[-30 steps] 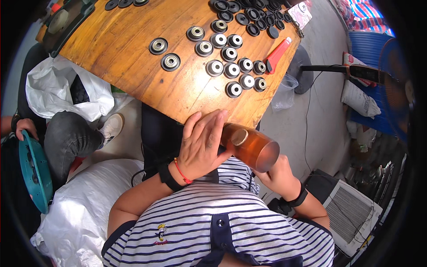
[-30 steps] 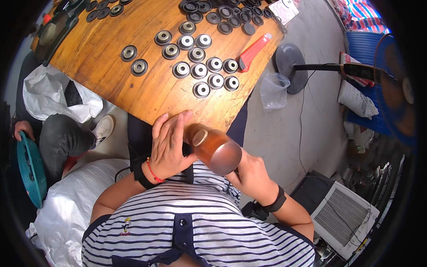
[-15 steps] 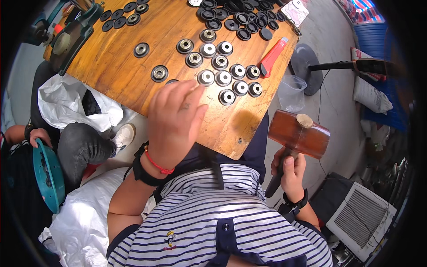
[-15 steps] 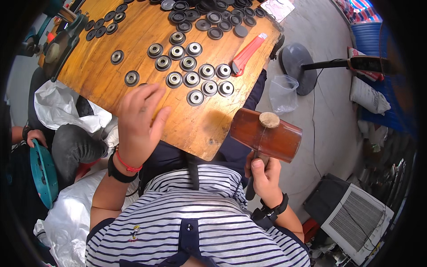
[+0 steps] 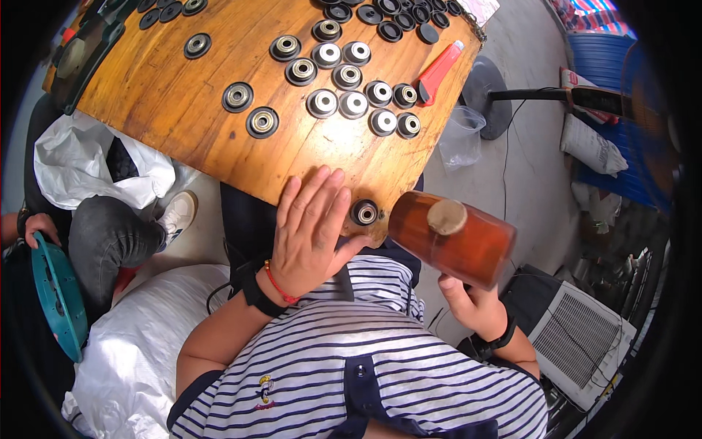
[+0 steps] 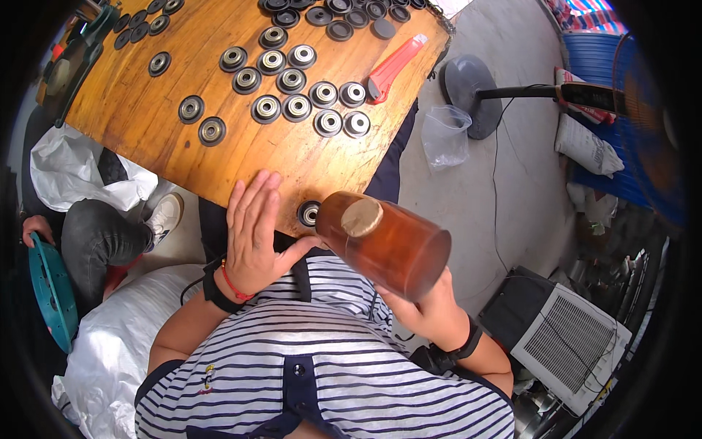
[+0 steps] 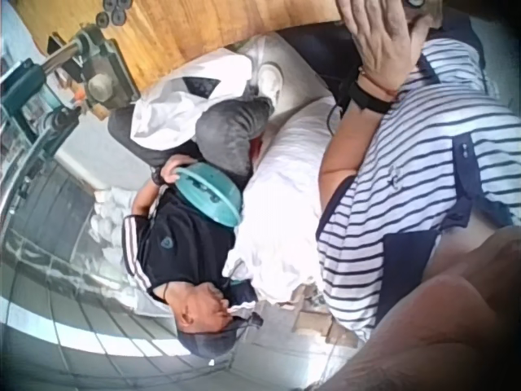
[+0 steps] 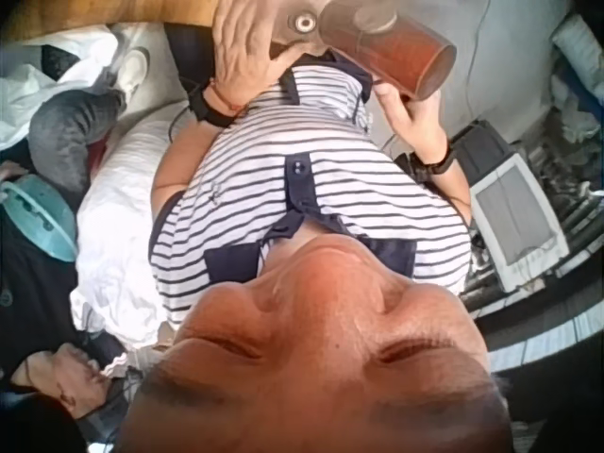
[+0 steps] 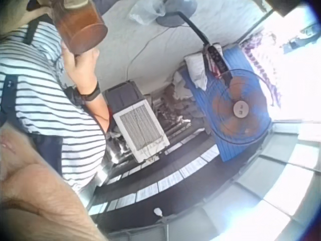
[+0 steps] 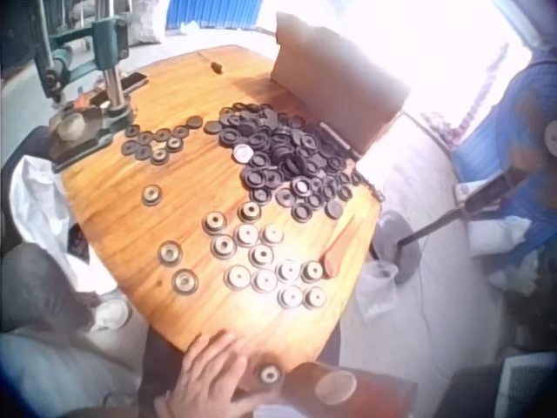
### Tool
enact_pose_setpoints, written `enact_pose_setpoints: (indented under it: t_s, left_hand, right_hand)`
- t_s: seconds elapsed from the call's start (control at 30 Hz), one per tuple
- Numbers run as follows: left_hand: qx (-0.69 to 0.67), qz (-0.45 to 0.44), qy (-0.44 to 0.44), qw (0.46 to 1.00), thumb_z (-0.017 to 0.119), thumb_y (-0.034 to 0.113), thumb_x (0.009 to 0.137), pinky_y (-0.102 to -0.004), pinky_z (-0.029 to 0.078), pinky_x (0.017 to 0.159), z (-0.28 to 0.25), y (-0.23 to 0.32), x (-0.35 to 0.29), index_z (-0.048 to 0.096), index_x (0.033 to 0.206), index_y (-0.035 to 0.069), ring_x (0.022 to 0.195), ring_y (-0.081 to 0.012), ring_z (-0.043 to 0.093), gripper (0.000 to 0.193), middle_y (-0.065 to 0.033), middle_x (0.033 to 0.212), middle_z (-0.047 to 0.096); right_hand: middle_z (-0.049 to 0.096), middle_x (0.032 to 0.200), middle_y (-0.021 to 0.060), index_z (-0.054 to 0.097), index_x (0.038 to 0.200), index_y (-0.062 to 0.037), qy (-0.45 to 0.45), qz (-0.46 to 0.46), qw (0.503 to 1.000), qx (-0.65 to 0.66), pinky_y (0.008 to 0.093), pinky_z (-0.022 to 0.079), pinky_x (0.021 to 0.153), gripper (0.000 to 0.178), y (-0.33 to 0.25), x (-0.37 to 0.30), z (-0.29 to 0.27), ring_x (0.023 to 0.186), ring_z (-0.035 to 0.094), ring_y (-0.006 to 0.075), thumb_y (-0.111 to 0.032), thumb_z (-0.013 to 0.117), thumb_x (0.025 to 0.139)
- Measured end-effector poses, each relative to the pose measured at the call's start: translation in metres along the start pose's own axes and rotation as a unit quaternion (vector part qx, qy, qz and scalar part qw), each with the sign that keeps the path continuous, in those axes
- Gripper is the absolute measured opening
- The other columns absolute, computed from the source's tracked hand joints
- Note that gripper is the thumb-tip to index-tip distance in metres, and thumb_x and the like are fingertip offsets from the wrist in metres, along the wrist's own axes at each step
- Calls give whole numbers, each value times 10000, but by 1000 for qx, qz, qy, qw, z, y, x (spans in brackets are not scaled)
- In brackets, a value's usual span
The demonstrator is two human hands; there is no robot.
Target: Assembling small plastic components using a mallet and manual press.
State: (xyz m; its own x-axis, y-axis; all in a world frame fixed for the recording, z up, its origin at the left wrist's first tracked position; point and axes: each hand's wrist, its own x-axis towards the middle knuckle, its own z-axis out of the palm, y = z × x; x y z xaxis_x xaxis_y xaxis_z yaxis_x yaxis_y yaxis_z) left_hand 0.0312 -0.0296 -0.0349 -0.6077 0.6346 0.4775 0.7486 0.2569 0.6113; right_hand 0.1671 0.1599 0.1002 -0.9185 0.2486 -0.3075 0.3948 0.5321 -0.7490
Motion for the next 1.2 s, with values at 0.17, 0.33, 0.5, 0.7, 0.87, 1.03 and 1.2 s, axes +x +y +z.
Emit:
enact_pose_setpoints:
  t_s: [0.17,0.33,0.5,0.7,0.87,1.03,1.2]
  left_hand:
    - [-9,8,12,1000,721,417,814,-438,231,1137,6,-6,-4,247,1466,29,1333,-309,438,894,-187,1444,431]
    - [-24,0,16,1000,743,427,777,-430,231,1142,8,-13,-8,272,1452,11,1319,-300,450,922,-188,1426,449]
    - [-21,11,25,999,806,415,721,-476,270,1107,7,-6,-7,244,1445,-55,1311,-349,441,1030,-259,1444,394]
    - [-56,-53,-4,997,803,322,711,-467,344,1032,-10,6,19,375,1388,-10,1162,-317,499,867,-172,1287,525]
    - [-39,33,-135,990,725,171,745,-437,398,946,-22,2,44,633,1117,44,1033,-258,543,403,-67,1087,614]
    - [99,29,-125,987,716,183,766,-447,368,1022,-41,-9,92,599,1195,12,1191,-312,488,476,-153,1271,535]
    - [97,59,-183,976,707,253,780,-449,305,1104,-3,5,94,512,1286,-21,1291,-304,430,608,-171,1336,505]
  right_hand:
    - [647,826,157,603,971,25,-53,-22,968,-242,385,505,646,244,3,15,20,748,666,269,-212,621,919]
    - [599,778,101,596,983,30,-1,-119,983,-139,326,450,552,301,-23,23,-11,659,577,182,-264,630,930]
    - [647,946,187,572,1171,-9,-25,-78,948,-309,363,522,644,342,4,8,12,742,667,297,-168,636,876]
    - [557,774,75,465,1167,29,35,84,992,91,243,425,471,379,20,22,19,528,530,121,-292,543,983]
    - [511,718,59,446,1150,19,158,112,947,255,237,417,454,438,34,10,23,505,508,127,-387,490,994]
    - [517,719,54,460,1134,22,163,149,928,299,231,416,463,427,50,-7,26,516,509,117,-369,533,982]
    - [516,718,56,458,1140,20,148,117,944,271,241,420,467,441,47,-6,25,525,516,121,-381,538,976]
